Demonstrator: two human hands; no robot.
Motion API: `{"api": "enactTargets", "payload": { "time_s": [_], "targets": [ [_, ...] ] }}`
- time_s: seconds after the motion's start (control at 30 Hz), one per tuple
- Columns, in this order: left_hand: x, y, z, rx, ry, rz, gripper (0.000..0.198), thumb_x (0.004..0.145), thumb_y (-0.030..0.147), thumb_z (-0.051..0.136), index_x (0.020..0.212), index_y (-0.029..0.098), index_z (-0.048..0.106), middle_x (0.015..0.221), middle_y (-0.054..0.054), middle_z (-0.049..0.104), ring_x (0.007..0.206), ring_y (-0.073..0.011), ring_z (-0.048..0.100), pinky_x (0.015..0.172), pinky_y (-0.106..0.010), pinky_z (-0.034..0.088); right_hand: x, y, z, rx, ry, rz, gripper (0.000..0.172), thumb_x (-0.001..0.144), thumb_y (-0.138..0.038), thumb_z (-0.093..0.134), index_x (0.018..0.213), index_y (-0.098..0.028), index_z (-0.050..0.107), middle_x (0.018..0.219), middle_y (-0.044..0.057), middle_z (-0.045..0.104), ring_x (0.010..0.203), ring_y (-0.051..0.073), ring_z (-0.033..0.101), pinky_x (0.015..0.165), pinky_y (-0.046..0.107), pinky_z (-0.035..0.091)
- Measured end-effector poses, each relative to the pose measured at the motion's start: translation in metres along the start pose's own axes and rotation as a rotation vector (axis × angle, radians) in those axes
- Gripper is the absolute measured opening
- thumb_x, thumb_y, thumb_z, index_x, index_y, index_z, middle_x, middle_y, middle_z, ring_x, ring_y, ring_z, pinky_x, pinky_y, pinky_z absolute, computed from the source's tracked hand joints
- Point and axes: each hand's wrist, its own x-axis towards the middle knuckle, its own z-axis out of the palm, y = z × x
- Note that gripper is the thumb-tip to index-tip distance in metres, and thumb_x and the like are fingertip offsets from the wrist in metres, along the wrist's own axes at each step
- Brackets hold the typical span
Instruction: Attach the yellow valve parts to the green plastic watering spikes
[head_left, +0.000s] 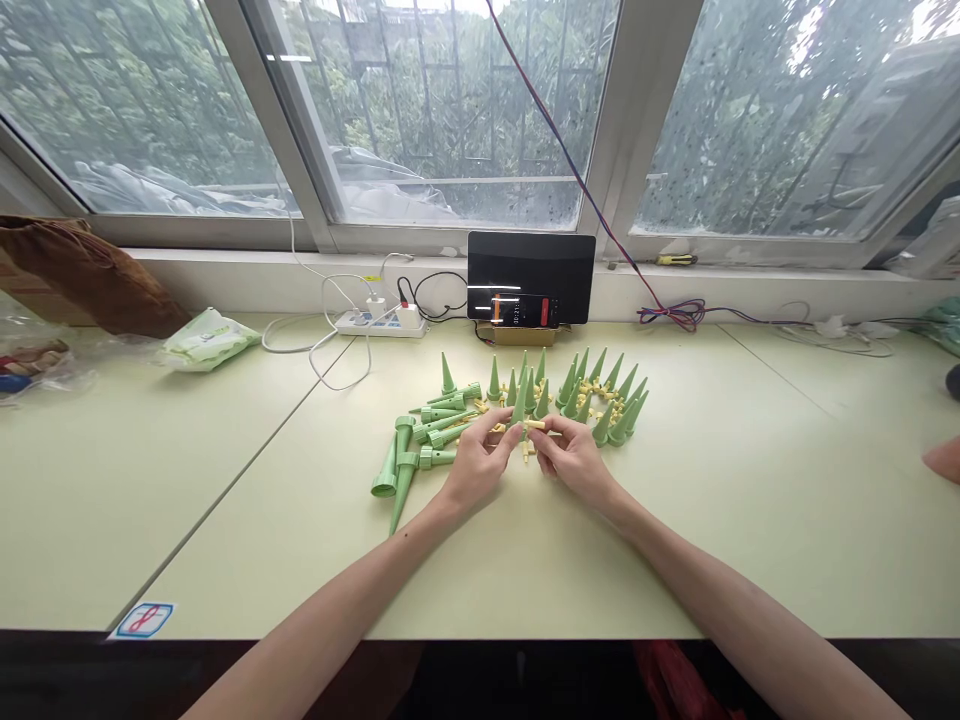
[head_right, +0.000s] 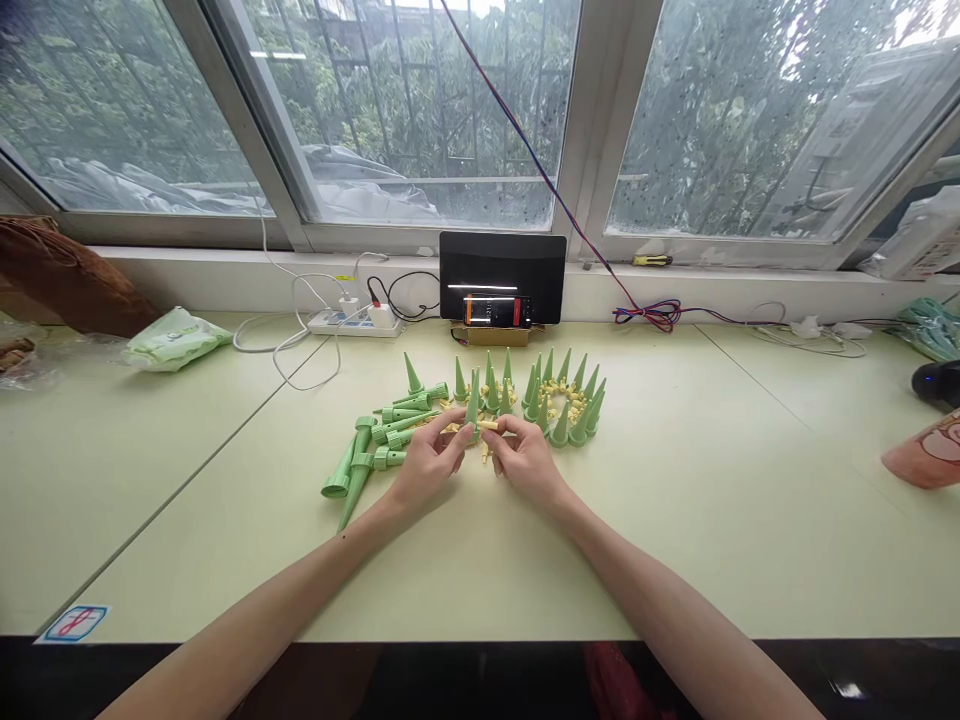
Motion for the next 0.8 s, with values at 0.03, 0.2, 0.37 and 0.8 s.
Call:
{"api": "enactTargets", "payload": {
  "time_s": [0.03,0.2,0.37,0.8],
  "targets": [
    [0.000,0.000,0.000,0.001,-0.005,0.002,0.041,0.086,0.049,0.064,0.109,0.016,0.063,0.084,-0.003,0.063,0.052,-0.0077,0.048,0.044,-0.021,0.034,0.000,0.000,0.000,0.006,-0.005,0.008,0.039,0.085,-0.055,0.066,0.075,-0.020,0.053,0.051,-0.007,0.048,0.041,0.009,0.043,0.044,0.024,0.038],
    [0.001,-0.001,0.000,-0.037,-0.034,0.010,0.040,0.085,0.045,0.067,0.112,0.016,0.064,0.077,-0.001,0.059,0.048,-0.0066,0.045,0.041,-0.021,0.034,0.000,-0.004,0.000,0.051,-0.044,0.070,0.037,0.085,-0.052,0.068,0.074,-0.019,0.055,0.048,-0.007,0.046,0.041,0.008,0.040,0.044,0.023,0.034],
    [0.002,-0.007,-0.002,-0.045,-0.053,0.057,0.034,0.086,0.043,0.067,0.111,0.020,0.067,0.100,-0.004,0.061,0.046,-0.0031,0.048,0.041,-0.020,0.041,-0.001,-0.006,-0.001,0.116,-0.091,0.116,0.038,0.083,-0.052,0.068,0.072,-0.018,0.055,0.051,-0.006,0.049,0.041,0.008,0.039,0.043,0.023,0.033],
    [-0.002,0.009,0.000,-0.043,-0.016,-0.049,0.043,0.089,0.048,0.062,0.122,0.020,0.057,0.093,-0.003,0.064,0.046,-0.0056,0.051,0.039,-0.020,0.039,0.000,-0.005,-0.002,0.025,-0.017,-0.006,0.033,0.090,-0.047,0.064,0.077,-0.019,0.054,0.051,-0.007,0.044,0.043,0.008,0.038,0.045,0.024,0.032]
  ]
}}
